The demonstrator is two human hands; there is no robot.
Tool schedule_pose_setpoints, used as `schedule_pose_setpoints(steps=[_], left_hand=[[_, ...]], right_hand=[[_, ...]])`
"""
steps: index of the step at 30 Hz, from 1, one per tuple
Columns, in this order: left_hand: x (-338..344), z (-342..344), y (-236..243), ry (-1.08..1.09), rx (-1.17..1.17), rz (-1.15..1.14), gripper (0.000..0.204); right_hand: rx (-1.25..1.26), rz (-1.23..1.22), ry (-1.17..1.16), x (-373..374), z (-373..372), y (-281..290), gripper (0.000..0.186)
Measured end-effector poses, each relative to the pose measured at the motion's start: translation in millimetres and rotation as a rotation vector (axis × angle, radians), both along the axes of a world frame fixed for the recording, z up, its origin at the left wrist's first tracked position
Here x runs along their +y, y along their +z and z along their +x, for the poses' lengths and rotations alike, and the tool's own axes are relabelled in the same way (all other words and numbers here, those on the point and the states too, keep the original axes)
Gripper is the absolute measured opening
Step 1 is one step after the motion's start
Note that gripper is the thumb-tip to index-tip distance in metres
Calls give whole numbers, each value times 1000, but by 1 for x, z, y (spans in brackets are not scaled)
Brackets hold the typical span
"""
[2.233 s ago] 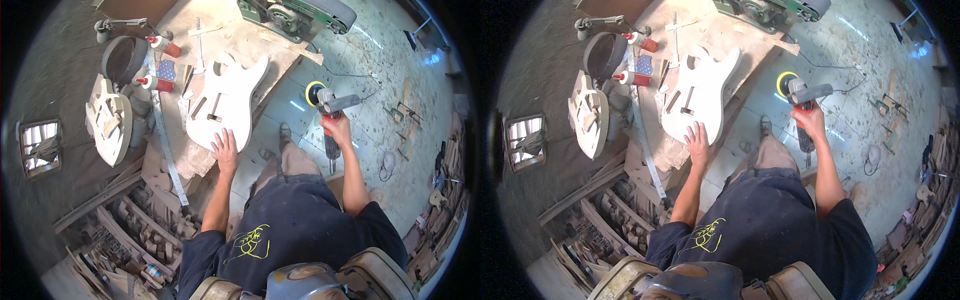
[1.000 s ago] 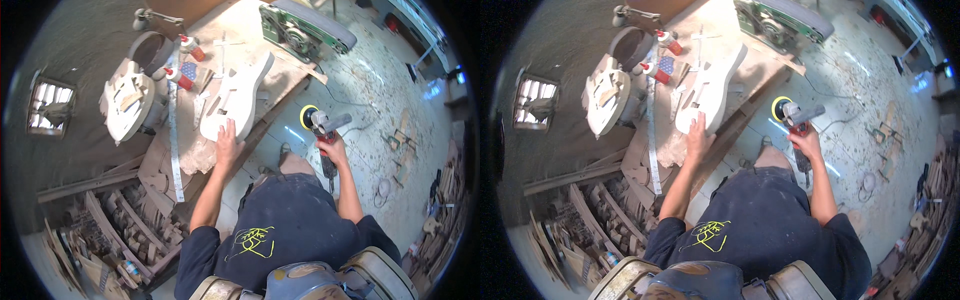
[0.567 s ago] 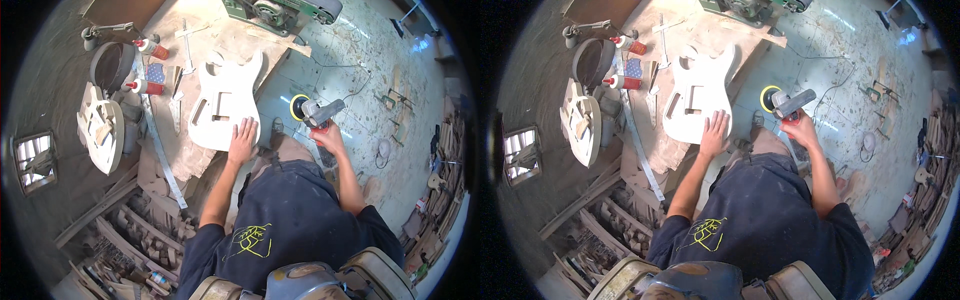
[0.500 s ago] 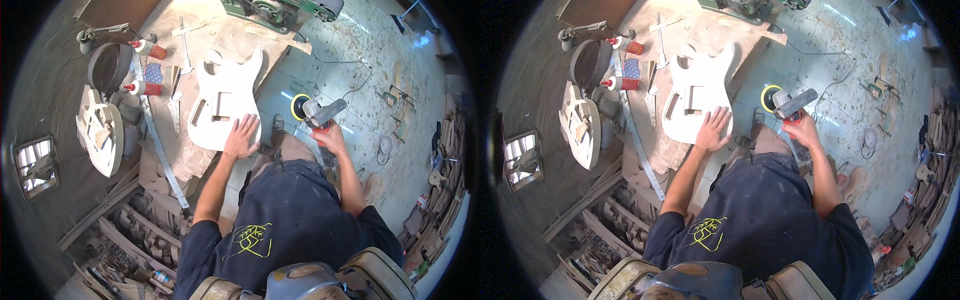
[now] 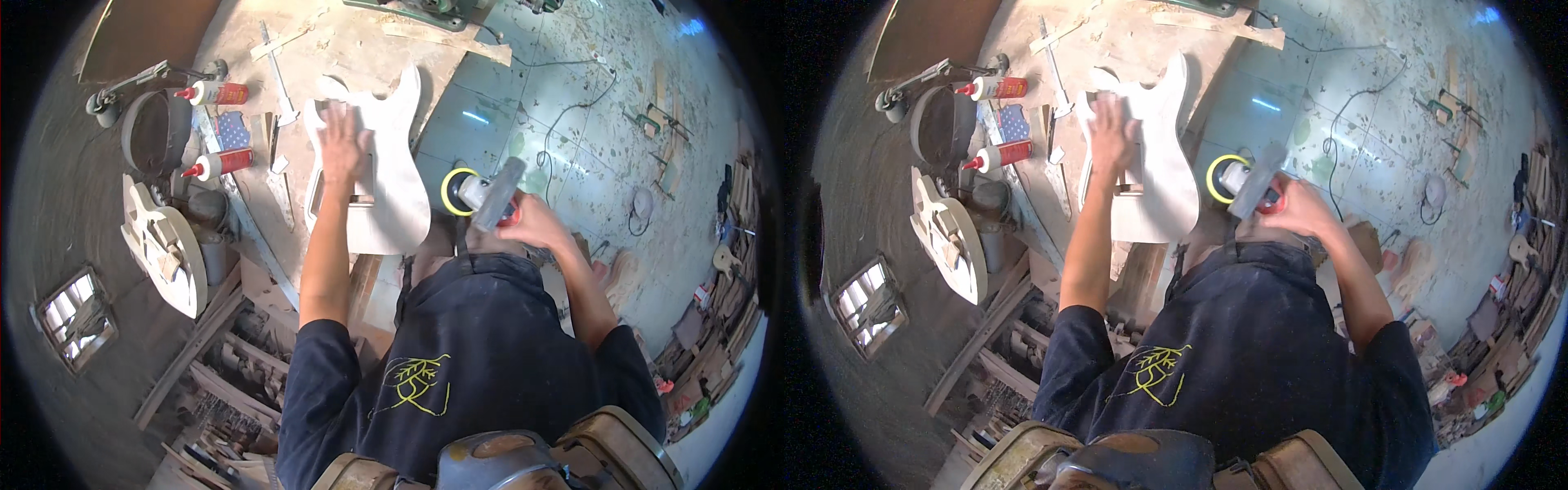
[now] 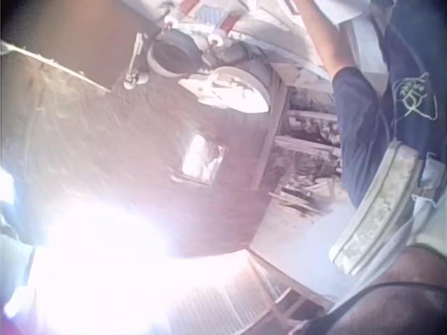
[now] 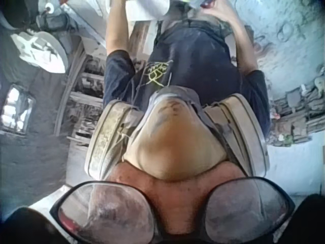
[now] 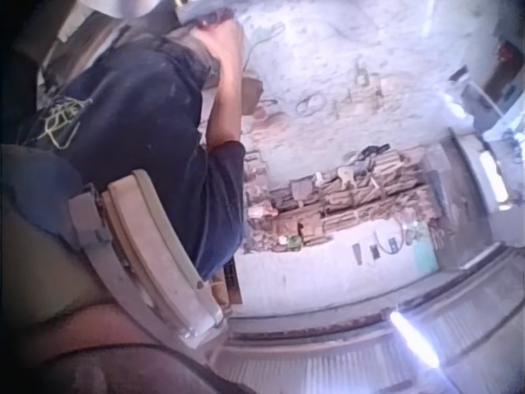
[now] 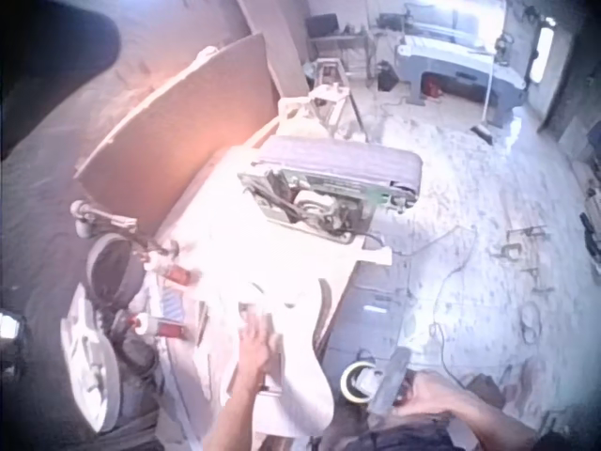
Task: The person picks up a power sander from a shelf and uses it to sand the top surface and sides of a wooden electric guitar body on a workbench.
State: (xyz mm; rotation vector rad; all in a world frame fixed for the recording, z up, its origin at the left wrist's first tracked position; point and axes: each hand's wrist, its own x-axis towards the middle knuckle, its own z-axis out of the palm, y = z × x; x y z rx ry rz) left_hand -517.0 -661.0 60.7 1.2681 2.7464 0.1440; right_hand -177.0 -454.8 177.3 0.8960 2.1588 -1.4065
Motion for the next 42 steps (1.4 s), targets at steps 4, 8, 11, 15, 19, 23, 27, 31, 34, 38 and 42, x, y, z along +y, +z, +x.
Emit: schedule_pose_setpoints(steps=[4,8,11,15,19,23,27,31,34,38,42], left_hand=[[-21,-13,-9,203,-95,-20,77],[-23,-11,-15,187,-54,105,74],[-21,-9,-16,196,-42,112,73],[-23,-10,-17,191,-24,140,73],[-25,-11,-19,185,-14,126,72],[-25,-10,-16,188,-33,132,72],[-22,-8,-12,187,-16,117,69],[-22,-10,-12,190,-44,115,71],[-24,-10,-13,191,-30,113,71],[-22,-10,-12,187,-31,117,71],[-21,-9,-11,182,-16,102,69]], right_hand=[[-63,-36,175,-19,-20,12,72],[-62,-29,139,-40,-22,5,65],[-79,-30,163,-43,-27,5,66],[-68,-64,181,-40,-36,1,76],[-73,-43,239,-35,-44,-11,77],[-64,-15,262,-31,-60,-11,70],[2,-4,220,-25,-71,-28,63],[39,13,211,-18,-86,-34,62],[27,11,191,-15,-101,-30,62],[55,84,160,-12,-109,-39,60],[132,95,80,-10,-115,-43,55]])
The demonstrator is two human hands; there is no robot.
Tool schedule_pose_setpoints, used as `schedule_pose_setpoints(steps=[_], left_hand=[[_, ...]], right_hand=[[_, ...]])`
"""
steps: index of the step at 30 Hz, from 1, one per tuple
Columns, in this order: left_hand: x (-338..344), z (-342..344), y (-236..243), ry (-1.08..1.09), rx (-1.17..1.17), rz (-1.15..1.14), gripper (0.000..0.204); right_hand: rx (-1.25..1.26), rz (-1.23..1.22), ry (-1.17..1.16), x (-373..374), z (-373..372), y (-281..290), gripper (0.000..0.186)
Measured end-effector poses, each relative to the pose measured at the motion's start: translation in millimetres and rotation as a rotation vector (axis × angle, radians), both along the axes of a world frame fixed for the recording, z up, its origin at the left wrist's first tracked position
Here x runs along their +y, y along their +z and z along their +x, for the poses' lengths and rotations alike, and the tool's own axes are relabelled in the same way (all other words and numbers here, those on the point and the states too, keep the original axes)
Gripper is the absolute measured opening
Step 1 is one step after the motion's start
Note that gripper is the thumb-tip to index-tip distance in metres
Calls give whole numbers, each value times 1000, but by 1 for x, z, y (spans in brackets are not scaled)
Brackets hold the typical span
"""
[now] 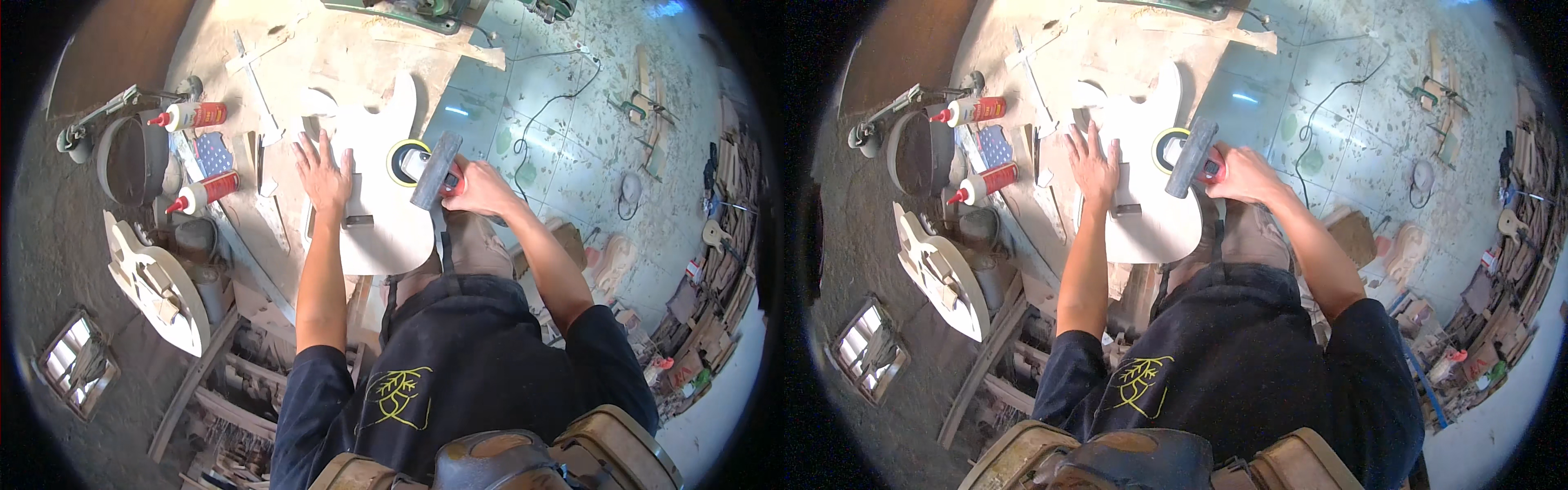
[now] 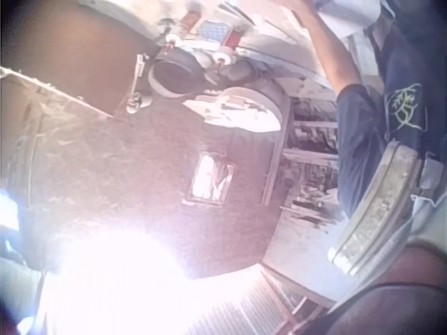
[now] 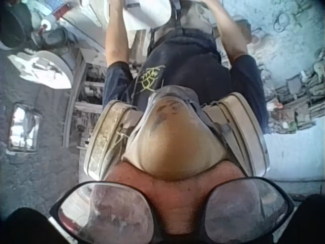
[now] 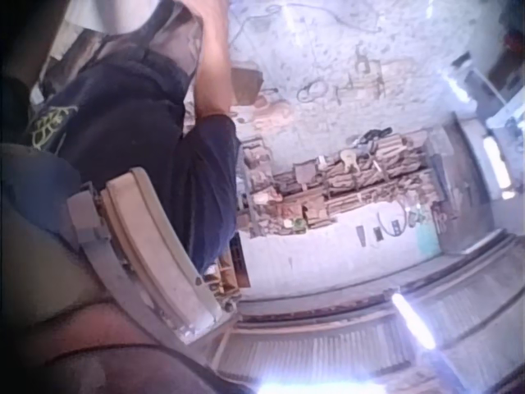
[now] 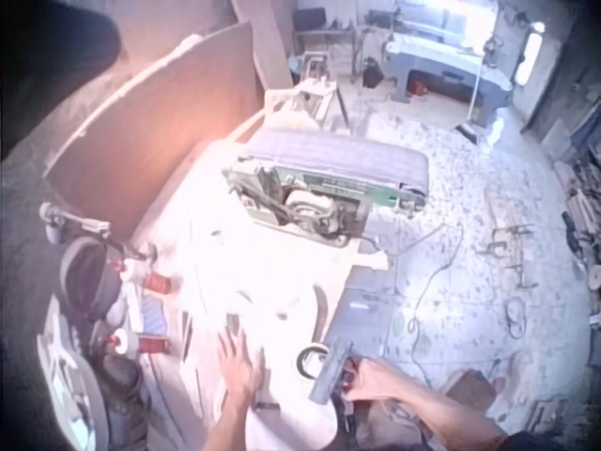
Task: The person picks up a power sander from a shelf and uses it to sand the top surface and sides of a wooden electric guitar body on a workbench.
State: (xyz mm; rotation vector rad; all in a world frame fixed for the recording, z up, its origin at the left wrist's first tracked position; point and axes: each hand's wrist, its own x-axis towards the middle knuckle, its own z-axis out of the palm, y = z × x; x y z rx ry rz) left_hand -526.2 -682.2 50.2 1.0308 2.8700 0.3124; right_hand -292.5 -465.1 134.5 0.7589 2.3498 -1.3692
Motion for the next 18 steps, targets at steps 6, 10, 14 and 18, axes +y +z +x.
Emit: schedule_pose_setpoints(steps=[6,10,14,18], left_hand=[[2,0,4,-3,5,-6,67],[1,0,4,-1,-5,-7,67],[3,2,6,7,-11,8,68],[2,2,6,15,-38,-10,69]], right_hand=[[17,17,-161,6,-11,-4,56],[96,58,-270,19,-17,-13,59],[196,-31,-401,38,-19,8,61],[181,-43,-533,52,-3,14,58]])
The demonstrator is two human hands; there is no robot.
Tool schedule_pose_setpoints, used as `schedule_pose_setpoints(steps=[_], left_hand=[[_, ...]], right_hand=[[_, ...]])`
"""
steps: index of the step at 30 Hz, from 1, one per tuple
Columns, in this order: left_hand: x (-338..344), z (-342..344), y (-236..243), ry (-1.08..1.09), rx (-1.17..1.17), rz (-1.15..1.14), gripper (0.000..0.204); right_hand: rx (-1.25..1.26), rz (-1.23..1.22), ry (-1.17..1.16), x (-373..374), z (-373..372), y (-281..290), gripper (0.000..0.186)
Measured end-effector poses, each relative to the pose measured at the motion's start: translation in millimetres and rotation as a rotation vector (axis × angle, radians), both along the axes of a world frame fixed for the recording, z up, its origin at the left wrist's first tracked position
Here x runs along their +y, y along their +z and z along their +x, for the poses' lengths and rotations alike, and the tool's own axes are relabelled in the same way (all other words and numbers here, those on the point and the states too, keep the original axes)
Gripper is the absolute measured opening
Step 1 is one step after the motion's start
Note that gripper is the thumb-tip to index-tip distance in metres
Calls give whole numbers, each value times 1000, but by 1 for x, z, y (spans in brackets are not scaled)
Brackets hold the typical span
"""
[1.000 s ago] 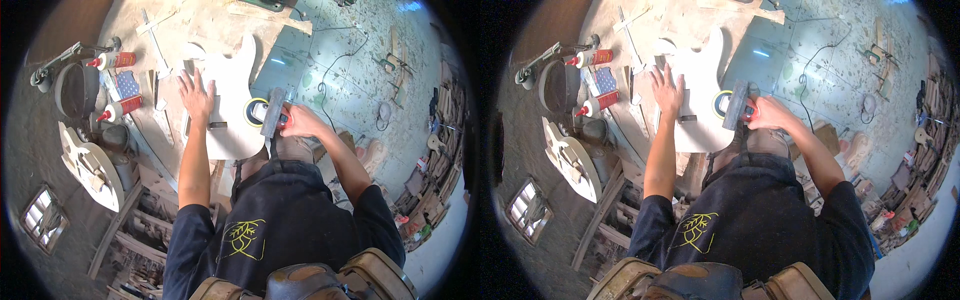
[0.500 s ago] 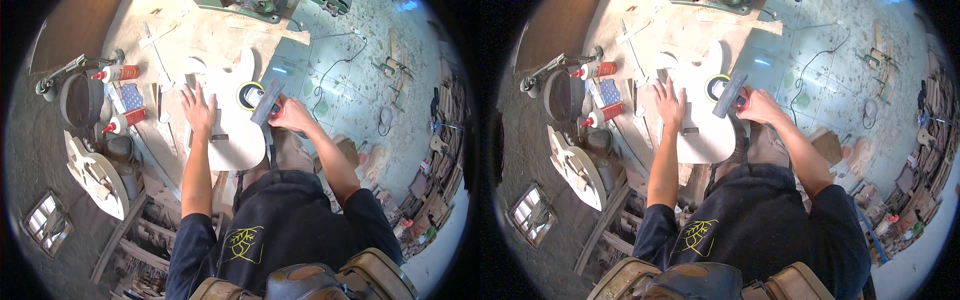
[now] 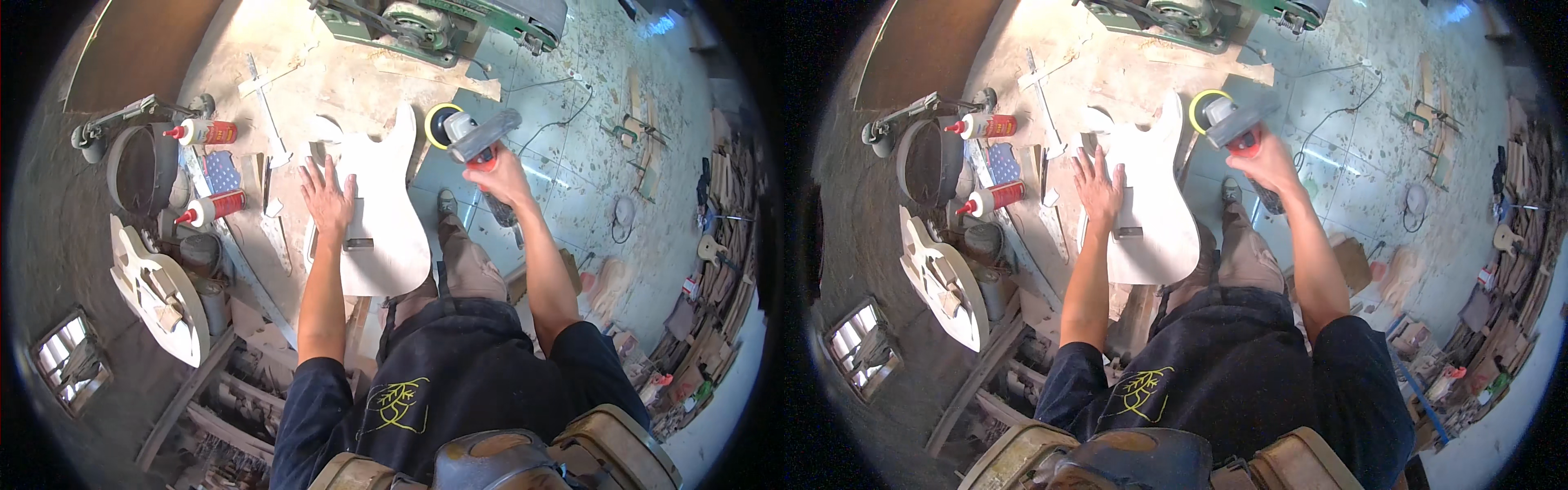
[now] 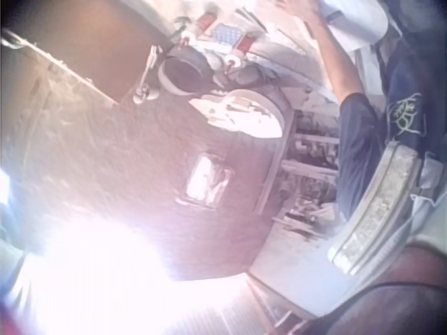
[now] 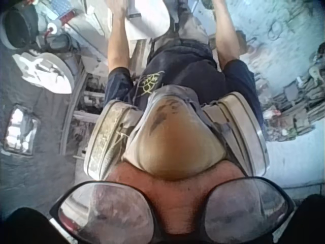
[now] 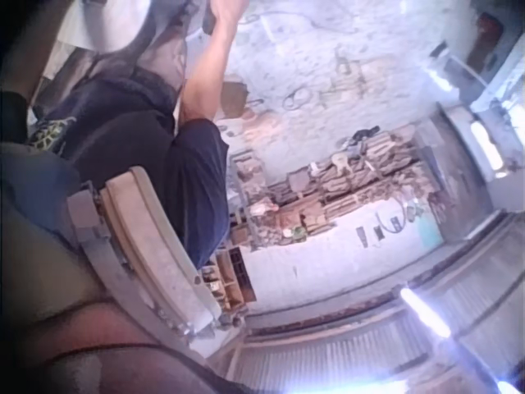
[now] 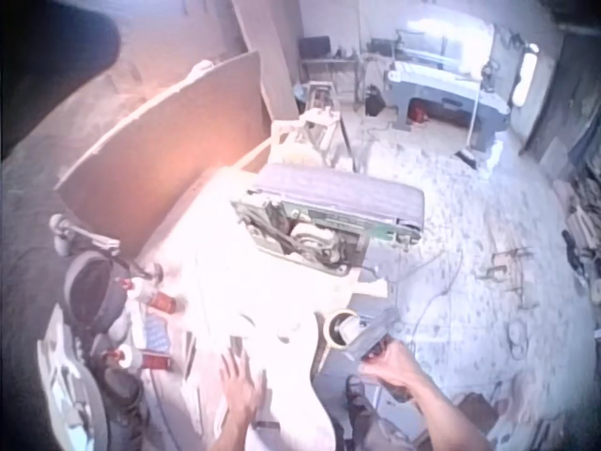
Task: The person picks up a power sander from a shelf and uses it to sand the top surface and sides of a wooden electric guitar body on a workbench.
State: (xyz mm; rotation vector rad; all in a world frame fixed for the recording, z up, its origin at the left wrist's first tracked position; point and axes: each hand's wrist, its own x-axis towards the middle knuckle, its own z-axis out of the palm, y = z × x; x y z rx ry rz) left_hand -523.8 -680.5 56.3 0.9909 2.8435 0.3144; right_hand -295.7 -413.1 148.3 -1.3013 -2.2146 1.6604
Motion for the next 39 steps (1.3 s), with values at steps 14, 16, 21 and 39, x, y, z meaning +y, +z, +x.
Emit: schedule_pose_setpoints(steps=[14,16,21,39], left_hand=[[-111,162,53,-189,-232,29,88],[-122,191,50,-124,-273,-5,90],[-120,207,37,-36,-267,-29,102],[-167,182,26,-115,-32,-195,83]], right_hand=[[131,-334,-183,-11,105,3,50],[120,-397,-199,-11,113,0,46],[178,-574,-267,-2,126,-14,39],[260,-672,-30,13,128,-12,41]])
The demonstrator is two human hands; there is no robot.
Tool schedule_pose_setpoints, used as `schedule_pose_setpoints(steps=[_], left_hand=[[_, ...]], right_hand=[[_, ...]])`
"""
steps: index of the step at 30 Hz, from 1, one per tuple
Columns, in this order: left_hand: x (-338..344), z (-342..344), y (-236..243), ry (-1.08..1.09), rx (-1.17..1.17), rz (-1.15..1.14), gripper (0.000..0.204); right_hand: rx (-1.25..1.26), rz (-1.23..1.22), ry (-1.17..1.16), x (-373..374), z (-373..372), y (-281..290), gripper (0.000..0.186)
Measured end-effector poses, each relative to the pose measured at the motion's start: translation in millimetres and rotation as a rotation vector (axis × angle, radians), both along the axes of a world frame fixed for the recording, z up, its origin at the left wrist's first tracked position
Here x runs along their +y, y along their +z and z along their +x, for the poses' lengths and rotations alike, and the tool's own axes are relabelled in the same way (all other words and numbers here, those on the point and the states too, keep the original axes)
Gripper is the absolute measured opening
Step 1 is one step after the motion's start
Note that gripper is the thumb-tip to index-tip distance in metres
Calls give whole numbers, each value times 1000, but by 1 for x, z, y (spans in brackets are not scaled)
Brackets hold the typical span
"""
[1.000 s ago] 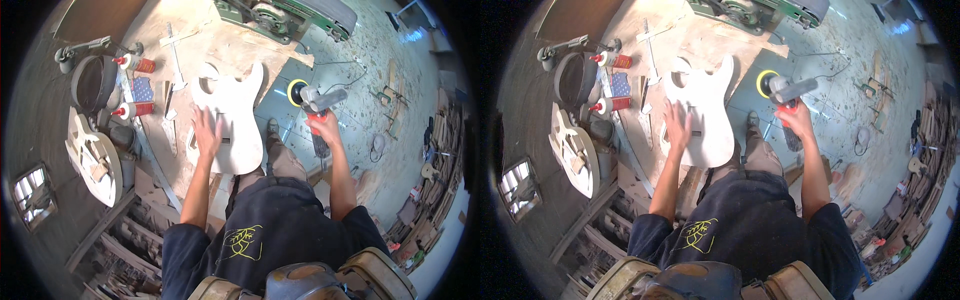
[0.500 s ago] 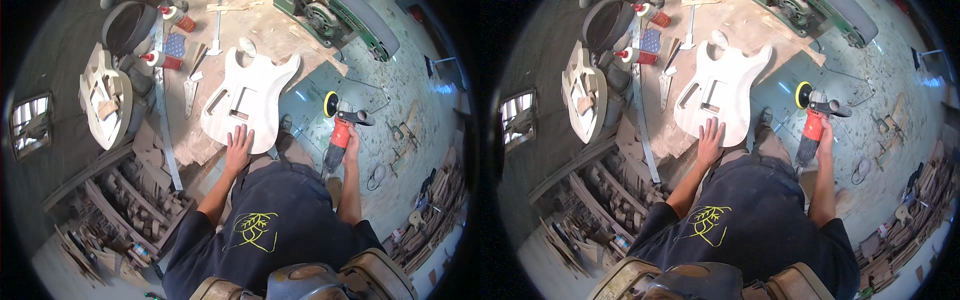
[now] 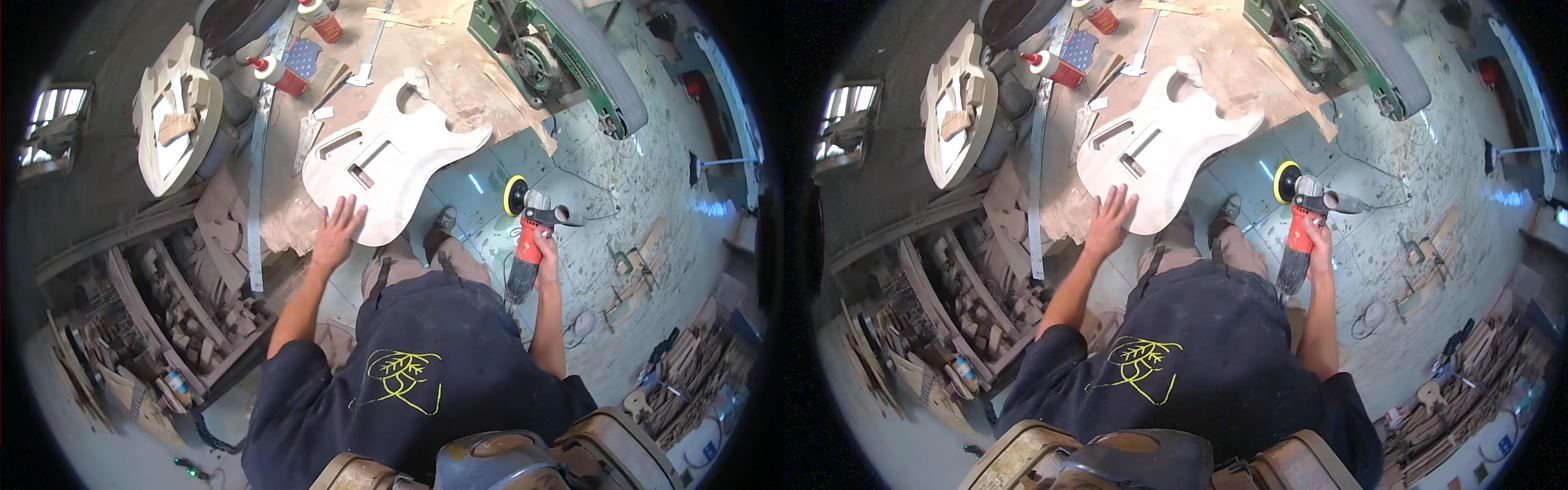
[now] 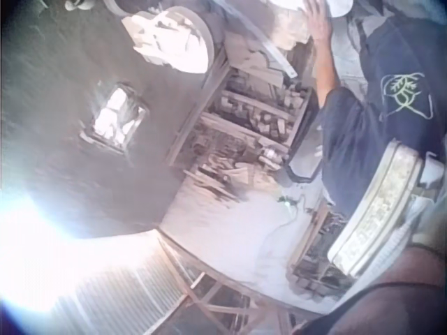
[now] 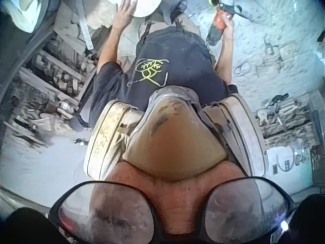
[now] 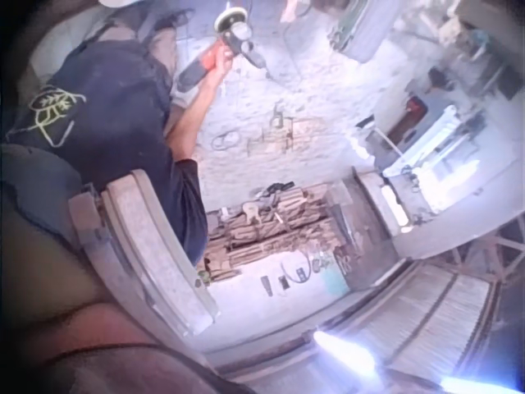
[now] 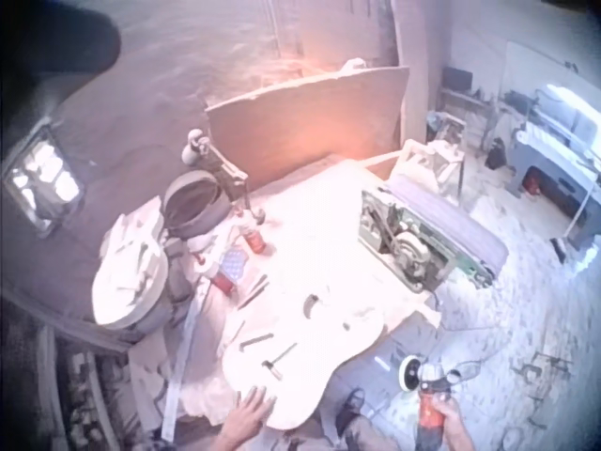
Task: The person picks up a power sander from a shelf and uses it to sand the top surface and sides of a wooden electric guitar body on a workbench.
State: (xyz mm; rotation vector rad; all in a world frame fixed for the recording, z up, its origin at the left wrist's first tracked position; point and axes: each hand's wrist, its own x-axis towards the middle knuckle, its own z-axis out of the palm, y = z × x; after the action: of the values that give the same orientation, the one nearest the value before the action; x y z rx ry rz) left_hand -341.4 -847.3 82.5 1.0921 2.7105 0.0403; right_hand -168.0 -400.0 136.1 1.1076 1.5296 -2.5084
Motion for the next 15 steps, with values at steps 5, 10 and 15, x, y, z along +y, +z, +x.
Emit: schedule_pose_setpoints(steps=[5,10,15], left_hand=[[58,-9,16,242,-132,324,87],[164,-24,7,318,-68,200,102],[179,-29,-32,339,111,250,99]], right_hand=[[-25,68,22,5,13,-1,42],[-55,76,4,0,20,15,40],[-66,204,-68,-11,33,23,41]])
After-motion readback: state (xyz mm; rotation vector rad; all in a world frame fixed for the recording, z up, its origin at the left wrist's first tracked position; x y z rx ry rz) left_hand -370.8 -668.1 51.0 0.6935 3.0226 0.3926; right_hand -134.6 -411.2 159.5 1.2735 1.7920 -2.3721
